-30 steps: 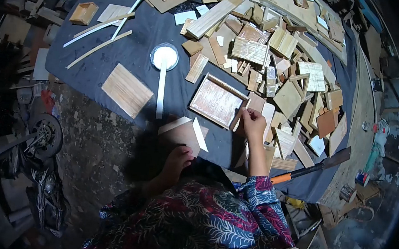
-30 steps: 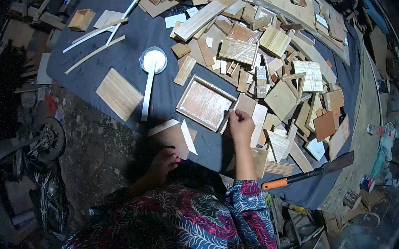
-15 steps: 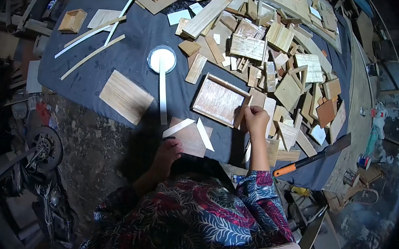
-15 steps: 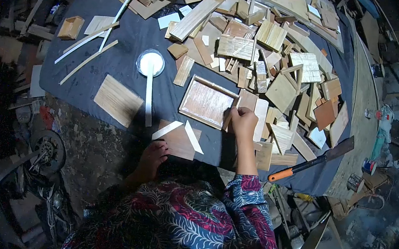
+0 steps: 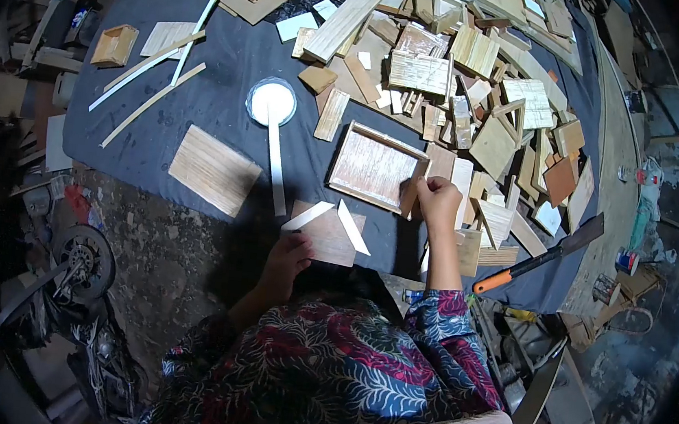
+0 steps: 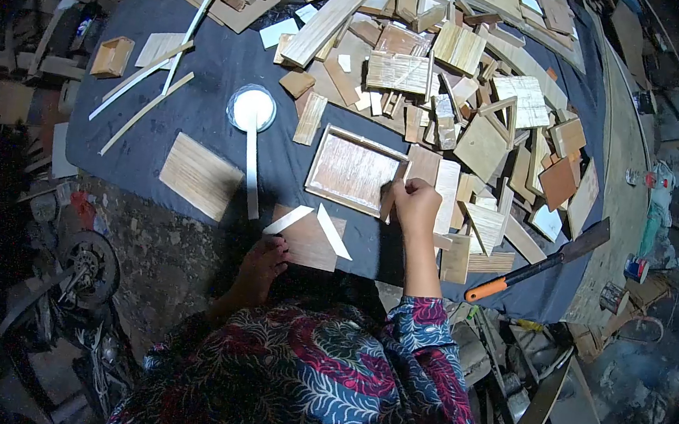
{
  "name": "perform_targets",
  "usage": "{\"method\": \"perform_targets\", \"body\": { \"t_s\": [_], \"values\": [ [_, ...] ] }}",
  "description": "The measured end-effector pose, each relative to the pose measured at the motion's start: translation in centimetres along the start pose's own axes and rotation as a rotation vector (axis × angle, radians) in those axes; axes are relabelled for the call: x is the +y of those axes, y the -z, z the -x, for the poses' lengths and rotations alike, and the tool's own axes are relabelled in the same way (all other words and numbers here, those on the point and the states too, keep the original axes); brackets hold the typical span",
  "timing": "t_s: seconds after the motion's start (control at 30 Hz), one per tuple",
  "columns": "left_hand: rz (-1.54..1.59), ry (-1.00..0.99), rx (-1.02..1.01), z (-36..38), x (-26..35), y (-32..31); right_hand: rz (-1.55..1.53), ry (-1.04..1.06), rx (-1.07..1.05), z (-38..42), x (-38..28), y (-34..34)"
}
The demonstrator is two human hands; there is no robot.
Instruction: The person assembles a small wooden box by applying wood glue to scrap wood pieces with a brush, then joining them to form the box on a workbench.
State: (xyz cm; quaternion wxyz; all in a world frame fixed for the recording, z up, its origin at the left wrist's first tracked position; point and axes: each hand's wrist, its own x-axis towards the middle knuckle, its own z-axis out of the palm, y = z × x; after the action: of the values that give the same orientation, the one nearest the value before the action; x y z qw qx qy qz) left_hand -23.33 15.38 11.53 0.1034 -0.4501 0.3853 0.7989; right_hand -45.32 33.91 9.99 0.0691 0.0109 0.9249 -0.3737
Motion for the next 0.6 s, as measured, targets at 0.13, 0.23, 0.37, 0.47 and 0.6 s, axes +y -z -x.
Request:
{"method": "perform_targets", "body": {
  "t_s": [0.13, 0.23, 0.37, 0.47, 0.6],
  "values": [
    [-0.032, -0.01, 0.012, -0.29, 0.07, -0.06, 0.0, 0.034, 0.002, 0.17, -0.2, -0.01],
    [-0.014, -0.014, 0.01, -0.18, 0.25, -0.33, -0.016, 0.02, 0.004, 0.17, -0.39, -0.15],
    [-0.002, 0.015, 0.033, -0.34, 0.15, -0.44, 0.017, 0.01, 0.003, 0.2, -0.34, -0.46],
    [0.007, 0.012, 0.031, -0.45, -0.01, -0.3, 0.016, 0.008, 0.018, 0.31, -0.4, -0.56],
    [0.041, 0.023, 0.028, -0.36, 0.35, -0.61, 0.031, 0.003, 0.016, 0.32, -0.61, -0.56]
  ]
}}
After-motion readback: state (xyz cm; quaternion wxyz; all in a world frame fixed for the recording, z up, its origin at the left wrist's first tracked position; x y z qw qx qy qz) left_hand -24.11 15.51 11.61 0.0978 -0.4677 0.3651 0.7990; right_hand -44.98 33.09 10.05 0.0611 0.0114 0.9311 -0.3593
